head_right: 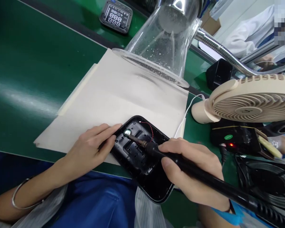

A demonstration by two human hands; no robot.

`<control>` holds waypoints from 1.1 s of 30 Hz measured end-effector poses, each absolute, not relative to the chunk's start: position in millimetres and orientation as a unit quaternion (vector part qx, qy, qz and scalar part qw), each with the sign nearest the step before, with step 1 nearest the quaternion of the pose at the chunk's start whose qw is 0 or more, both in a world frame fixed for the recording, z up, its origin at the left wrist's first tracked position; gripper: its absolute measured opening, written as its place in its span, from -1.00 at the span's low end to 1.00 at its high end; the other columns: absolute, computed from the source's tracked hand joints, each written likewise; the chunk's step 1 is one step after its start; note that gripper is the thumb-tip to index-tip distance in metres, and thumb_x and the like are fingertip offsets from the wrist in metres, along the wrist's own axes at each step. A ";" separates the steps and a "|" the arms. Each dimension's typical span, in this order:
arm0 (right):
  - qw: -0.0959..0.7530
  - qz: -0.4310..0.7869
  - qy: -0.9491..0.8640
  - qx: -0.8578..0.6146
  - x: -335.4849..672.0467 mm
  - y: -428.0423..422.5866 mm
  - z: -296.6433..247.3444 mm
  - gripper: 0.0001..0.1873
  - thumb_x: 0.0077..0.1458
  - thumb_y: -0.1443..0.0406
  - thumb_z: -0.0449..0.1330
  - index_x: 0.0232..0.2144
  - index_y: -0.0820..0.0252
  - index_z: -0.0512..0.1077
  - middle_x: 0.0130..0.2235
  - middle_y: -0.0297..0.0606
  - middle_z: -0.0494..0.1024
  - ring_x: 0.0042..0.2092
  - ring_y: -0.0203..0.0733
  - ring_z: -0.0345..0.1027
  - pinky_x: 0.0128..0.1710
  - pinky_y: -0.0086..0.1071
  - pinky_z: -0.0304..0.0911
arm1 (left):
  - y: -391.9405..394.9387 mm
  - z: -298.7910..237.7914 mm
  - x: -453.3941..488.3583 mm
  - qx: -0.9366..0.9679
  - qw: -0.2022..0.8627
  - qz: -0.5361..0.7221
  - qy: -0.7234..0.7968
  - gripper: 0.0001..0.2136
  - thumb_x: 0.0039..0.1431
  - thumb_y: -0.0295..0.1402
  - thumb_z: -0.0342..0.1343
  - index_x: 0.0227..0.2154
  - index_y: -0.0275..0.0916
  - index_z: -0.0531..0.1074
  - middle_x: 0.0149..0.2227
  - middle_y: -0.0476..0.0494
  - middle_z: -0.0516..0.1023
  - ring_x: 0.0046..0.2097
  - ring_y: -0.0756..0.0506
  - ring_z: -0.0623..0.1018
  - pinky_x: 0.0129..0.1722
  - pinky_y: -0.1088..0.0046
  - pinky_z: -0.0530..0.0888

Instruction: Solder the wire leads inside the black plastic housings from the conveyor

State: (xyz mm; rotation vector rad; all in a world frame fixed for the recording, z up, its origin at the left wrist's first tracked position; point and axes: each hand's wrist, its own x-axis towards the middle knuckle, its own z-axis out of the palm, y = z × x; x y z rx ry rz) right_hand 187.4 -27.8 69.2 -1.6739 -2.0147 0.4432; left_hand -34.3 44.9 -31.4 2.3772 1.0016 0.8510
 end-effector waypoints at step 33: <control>0.217 0.225 -0.776 -0.548 192.2 -3.9 65.7 -0.81 0.02 0.47 0.10 -0.35 0.08 0.37 -0.46 -0.40 0.52 -0.52 -0.33 0.40 -0.60 -0.52 0.28 | 45.8 -33.1 -34.5 0.857 0.207 0.311 0.356 -0.71 0.25 -0.50 -0.14 -0.03 -0.41 0.35 -0.42 -0.06 0.42 -0.42 0.01 0.40 -0.39 0.48 0.41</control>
